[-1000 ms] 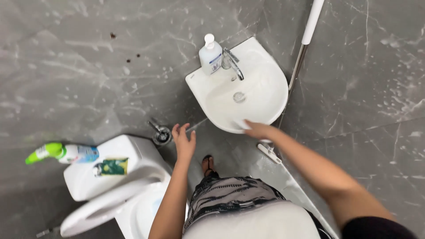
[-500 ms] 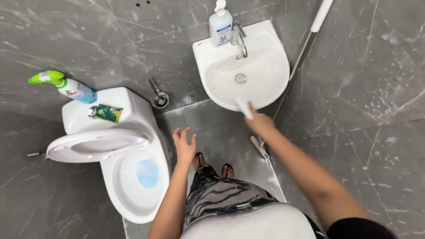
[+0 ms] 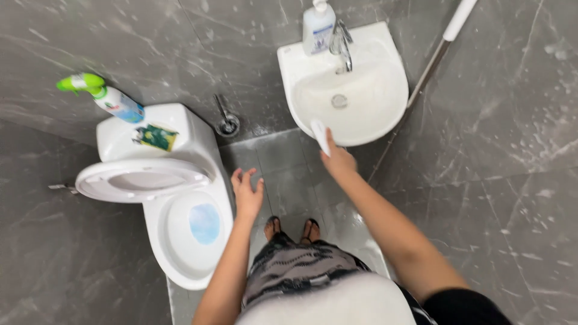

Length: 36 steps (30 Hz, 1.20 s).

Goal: Cleaning a bathroom sink and faucet using a handheld brush and detergent.

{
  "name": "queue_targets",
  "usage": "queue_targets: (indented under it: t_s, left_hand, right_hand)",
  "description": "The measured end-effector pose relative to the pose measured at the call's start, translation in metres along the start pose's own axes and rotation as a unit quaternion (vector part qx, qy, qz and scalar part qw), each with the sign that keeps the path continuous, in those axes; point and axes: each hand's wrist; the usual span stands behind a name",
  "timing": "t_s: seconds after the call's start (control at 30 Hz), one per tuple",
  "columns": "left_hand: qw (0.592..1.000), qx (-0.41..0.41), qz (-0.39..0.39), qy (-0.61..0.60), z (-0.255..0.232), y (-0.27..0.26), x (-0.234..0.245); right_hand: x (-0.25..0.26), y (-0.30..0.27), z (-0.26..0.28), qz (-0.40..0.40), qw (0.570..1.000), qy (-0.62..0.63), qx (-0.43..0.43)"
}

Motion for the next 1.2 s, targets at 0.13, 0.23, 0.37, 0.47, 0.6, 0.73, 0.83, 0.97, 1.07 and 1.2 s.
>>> queue_targets:
  t_s: [0.13, 0.23, 0.37, 0.47, 0.6, 0.73, 0.83, 0.97, 1.07, 1.2]
  left_hand:
    - [1.000, -0.010, 0.020, 0.005, 0.017, -0.002, 0.010]
    - [0.999, -0.036, 0.012, 0.017, 0.032, 0.009, 0.022]
    - [0.999, -0.044, 0.009, 0.023, 0.053, 0.017, 0.044]
    - [0.997, -0.073, 0.008, 0.032, 0.065, 0.026, 0.042]
    - [0.993, -0.025, 0.114, -0.017, 0.065, 0.033, 0.000]
    - [0.934, 0.087, 0.249, -0.242, 0.035, 0.055, -0.048]
    - [0.867, 0.204, 0.261, -0.373, 0.011, 0.075, -0.056]
    - [0.813, 0.257, 0.162, -0.498, 0.053, 0.131, -0.106]
    - [0.826, 0.178, 0.111, -0.523, 0.091, 0.172, -0.157]
    - [0.846, 0.165, 0.082, -0.500, 0.081, 0.251, -0.230]
  right_hand:
    - [0.050, -0.023, -0.061, 0.070, 0.991, -0.091, -0.067]
    - [0.065, -0.021, -0.078, 0.043, 0.988, -0.102, -0.112]
    - [0.029, -0.035, -0.058, -0.025, 0.987, -0.011, -0.159]
    - [0.013, -0.050, 0.002, -0.033, 0.995, -0.003, -0.095]
    - [-0.001, -0.044, 0.077, -0.017, 0.993, 0.020, -0.116]
    - [-0.017, -0.033, 0.143, 0.028, 0.999, -0.004, -0.033]
    - [-0.034, -0.042, 0.168, 0.066, 0.997, -0.024, 0.038]
    - [-0.086, -0.026, 0.140, -0.048, 0.966, 0.055, 0.250]
    - [-0.059, -0.017, 0.141, -0.046, 0.945, 0.189, 0.265]
    - [-0.130, 0.029, 0.071, 0.010, 0.953, 0.275, 0.124]
Point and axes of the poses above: each hand's wrist, its own y-axis towards the middle knuckle, its own x-axis out of the back of the hand, z = x × y, and after that the axes turned 2 degrees about -x, right-handed
